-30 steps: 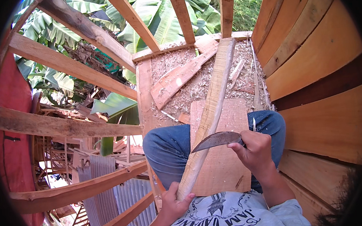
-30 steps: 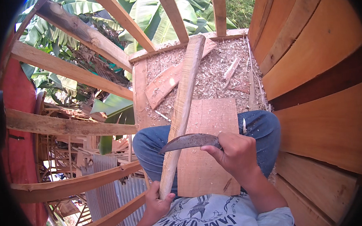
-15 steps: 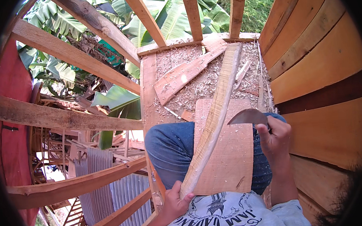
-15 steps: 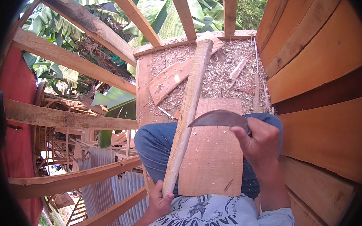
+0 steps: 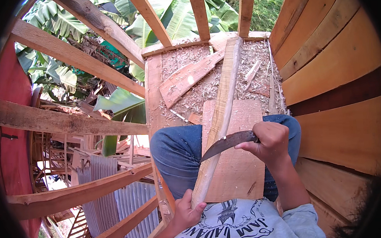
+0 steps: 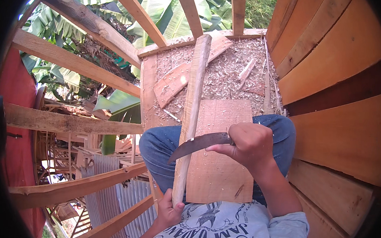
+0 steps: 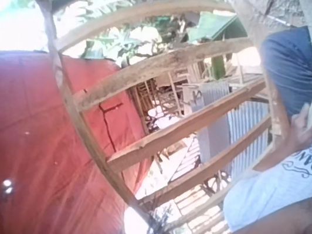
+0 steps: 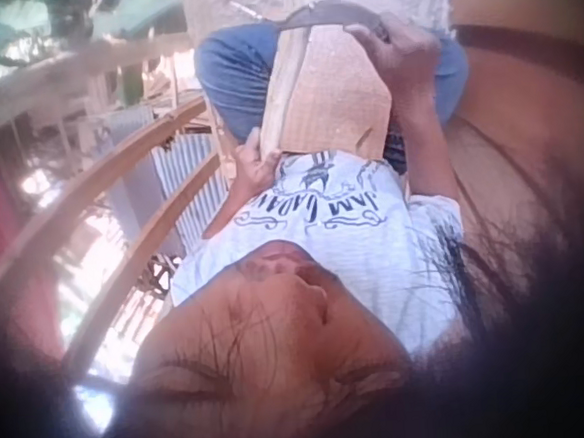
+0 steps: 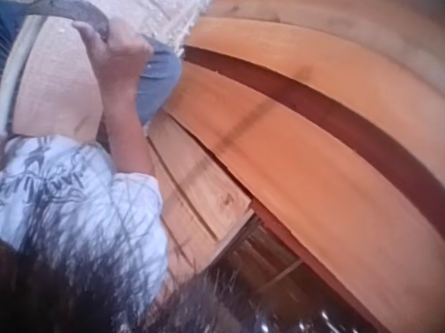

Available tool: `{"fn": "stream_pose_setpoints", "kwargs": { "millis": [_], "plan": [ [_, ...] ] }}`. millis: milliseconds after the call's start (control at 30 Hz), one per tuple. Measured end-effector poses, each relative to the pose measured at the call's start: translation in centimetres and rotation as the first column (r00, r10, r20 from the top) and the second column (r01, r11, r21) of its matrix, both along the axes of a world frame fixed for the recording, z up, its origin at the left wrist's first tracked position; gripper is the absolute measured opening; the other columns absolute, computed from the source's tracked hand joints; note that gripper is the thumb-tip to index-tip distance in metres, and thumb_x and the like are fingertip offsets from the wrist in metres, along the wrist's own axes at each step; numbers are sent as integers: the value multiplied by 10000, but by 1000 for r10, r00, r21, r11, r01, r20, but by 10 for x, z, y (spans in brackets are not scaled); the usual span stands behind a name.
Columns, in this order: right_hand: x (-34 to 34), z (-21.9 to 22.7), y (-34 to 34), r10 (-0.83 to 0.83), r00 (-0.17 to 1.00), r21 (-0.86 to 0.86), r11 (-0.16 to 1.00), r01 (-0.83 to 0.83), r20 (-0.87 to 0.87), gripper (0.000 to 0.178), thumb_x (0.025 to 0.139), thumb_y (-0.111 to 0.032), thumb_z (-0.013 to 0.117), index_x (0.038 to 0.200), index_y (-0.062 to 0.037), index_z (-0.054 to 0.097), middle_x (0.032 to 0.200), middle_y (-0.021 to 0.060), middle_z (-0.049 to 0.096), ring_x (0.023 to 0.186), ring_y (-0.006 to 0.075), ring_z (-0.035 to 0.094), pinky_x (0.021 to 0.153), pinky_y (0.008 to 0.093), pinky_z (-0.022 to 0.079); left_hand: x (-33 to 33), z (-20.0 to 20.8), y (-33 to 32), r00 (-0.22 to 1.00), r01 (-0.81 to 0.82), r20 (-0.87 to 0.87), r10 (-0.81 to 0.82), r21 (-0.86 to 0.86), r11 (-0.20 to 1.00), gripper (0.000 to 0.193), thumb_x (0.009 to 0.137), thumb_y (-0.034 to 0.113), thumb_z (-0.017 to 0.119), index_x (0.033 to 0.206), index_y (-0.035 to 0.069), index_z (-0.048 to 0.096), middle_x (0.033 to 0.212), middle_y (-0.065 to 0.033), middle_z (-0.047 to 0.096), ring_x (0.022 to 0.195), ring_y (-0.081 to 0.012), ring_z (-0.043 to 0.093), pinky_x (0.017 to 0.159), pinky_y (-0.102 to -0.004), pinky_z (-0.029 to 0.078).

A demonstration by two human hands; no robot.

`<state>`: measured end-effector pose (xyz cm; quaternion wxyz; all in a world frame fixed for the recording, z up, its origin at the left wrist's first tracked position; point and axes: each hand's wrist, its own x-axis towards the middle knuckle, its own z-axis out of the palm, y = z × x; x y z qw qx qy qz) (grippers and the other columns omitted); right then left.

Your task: The person sits cross-legged and uses a curved knife to shave and shape a long, thin piece of wood. They hold the wood against their legs and repeatedly scrape the surface to remove bark and smooth the wood, creating a pile of shavings.

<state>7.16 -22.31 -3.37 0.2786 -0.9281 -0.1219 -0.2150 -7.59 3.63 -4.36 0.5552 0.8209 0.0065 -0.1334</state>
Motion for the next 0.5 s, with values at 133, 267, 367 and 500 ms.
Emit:
{"fn": "stream_pose_setpoints", "kwargs": {
  "millis": [133,267,367,500],
  "plan": [
    [31,-15,-50,-359,916,236,888,394,-179,580,820,-505,620,584,6,479,481,152,417,431,311,424,439,365,346,-12,2,6,999,44,-21,-43,38,998,418,848,392,647,817,5,493,568,-84,485,504,-129,512,473,-294,408],
    [15,6,-68,-402,890,281,848,450,-213,579,845,-503,591,611,18,498,498,170,445,434,318,429,451,366,352,-4,7,11,999,-20,-26,22,83,996,390,834,344,673,794,7,481,558,-105,494,496,-155,538,470,-304,414],
    [-16,12,-27,-181,973,102,975,197,-141,567,807,-507,629,571,-16,469,492,129,445,426,280,472,427,357,358,4,0,9,998,-62,-15,64,149,987,394,814,327,699,774,8,472,553,-115,498,485,-175,545,464,-309,415],
    [-31,3,6,10,991,6,1000,-9,-135,551,742,-524,667,518,-82,428,465,70,425,410,246,486,395,338,370,13,6,4,1000,13,21,-18,210,978,399,795,309,721,747,12,459,534,-116,480,477,-176,544,450,-304,408]
  ]
}}
